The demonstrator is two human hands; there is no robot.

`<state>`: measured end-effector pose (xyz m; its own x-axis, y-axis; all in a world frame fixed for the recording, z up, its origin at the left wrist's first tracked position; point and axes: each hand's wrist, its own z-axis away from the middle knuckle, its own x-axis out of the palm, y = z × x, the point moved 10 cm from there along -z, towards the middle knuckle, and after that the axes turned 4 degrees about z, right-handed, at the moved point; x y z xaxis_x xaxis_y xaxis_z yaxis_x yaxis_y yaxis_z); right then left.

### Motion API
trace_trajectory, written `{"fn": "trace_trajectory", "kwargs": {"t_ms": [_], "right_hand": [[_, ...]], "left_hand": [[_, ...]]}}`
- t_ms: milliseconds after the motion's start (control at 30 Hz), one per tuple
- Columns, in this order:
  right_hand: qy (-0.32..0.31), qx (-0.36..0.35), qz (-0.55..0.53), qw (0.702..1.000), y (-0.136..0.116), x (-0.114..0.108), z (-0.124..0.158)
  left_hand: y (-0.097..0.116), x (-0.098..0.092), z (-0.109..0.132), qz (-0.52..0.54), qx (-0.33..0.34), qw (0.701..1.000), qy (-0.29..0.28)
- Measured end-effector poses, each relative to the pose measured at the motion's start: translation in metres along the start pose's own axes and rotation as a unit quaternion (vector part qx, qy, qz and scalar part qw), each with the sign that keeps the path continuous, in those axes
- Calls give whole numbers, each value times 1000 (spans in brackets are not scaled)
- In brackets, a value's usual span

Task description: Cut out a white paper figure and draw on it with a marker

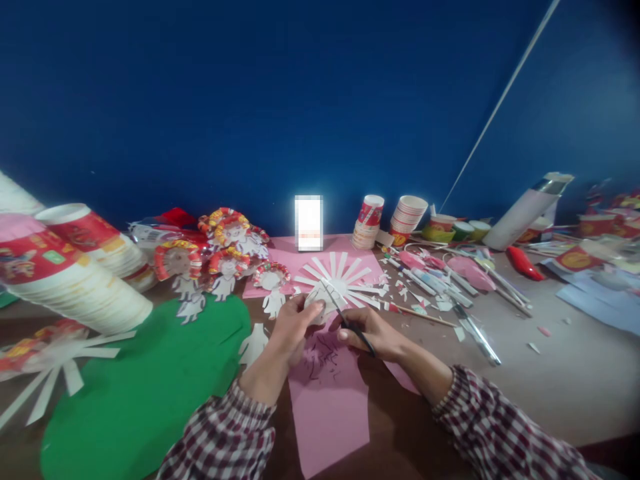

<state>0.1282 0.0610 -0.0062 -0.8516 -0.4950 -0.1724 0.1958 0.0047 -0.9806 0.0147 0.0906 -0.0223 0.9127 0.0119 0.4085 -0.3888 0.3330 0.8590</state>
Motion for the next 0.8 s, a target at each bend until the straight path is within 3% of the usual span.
{"fn": "trace_trajectory", "kwargs": {"t_ms": [200, 400, 800], "right_hand": [[-22, 22, -58, 998, 6, 5, 2], [-8, 19, -46, 999, 8, 2, 0], [-4, 5, -21, 1000, 7, 1, -2]], "left_hand": [[0, 3, 2, 50, -1, 999, -12], [0, 5, 0, 70, 14, 997, -27], [-7, 0, -5, 10, 24, 1000, -13]]}}
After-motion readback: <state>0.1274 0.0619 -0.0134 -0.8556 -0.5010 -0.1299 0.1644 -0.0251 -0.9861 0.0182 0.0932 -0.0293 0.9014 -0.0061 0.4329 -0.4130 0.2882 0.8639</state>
